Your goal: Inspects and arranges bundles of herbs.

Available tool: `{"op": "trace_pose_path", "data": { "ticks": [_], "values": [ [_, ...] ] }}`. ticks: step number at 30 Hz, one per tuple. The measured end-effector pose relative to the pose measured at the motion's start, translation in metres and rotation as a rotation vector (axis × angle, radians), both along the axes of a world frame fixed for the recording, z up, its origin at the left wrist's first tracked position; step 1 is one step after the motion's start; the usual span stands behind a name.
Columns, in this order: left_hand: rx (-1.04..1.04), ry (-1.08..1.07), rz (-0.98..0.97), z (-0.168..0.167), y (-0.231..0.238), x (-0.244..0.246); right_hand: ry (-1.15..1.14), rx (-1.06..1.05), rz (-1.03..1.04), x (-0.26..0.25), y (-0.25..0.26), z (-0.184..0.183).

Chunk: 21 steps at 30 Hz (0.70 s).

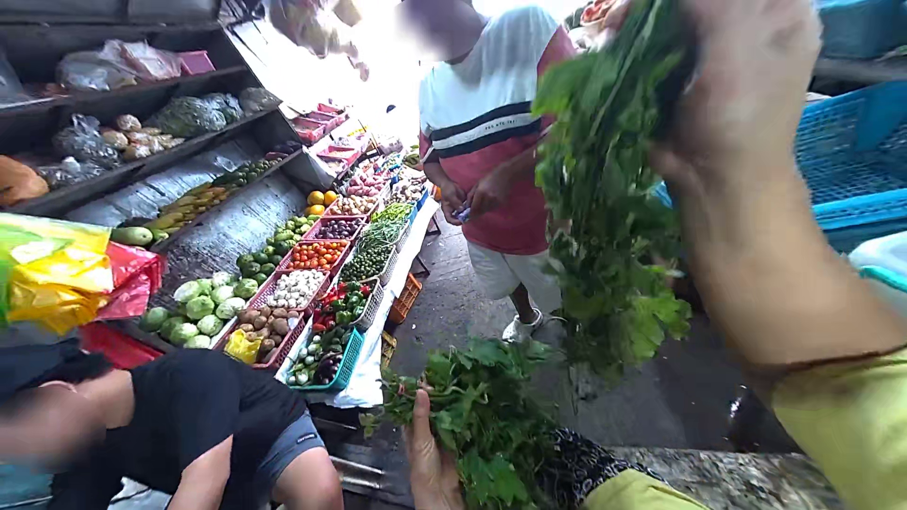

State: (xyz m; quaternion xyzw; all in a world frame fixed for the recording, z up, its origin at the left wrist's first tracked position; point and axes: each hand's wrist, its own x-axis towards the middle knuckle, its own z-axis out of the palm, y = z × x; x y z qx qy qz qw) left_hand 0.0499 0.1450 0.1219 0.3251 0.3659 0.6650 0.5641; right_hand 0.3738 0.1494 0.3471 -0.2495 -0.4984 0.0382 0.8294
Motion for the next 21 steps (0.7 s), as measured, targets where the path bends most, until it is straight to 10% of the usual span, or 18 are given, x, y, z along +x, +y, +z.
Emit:
{"op": "trace_pose_path", "data": {
  "ticks": [9,21],
  "values": [
    [0.046,0.168,0.012,0.003,-0.022,-0.002,-0.145,-0.465,0.231,-0.028,-0.004,-0.130],
    [0.089,0.168,-0.039,0.000,-0.031,0.009,-0.195,-0.478,0.614,-0.071,-0.015,-0.174]
  ]
}}
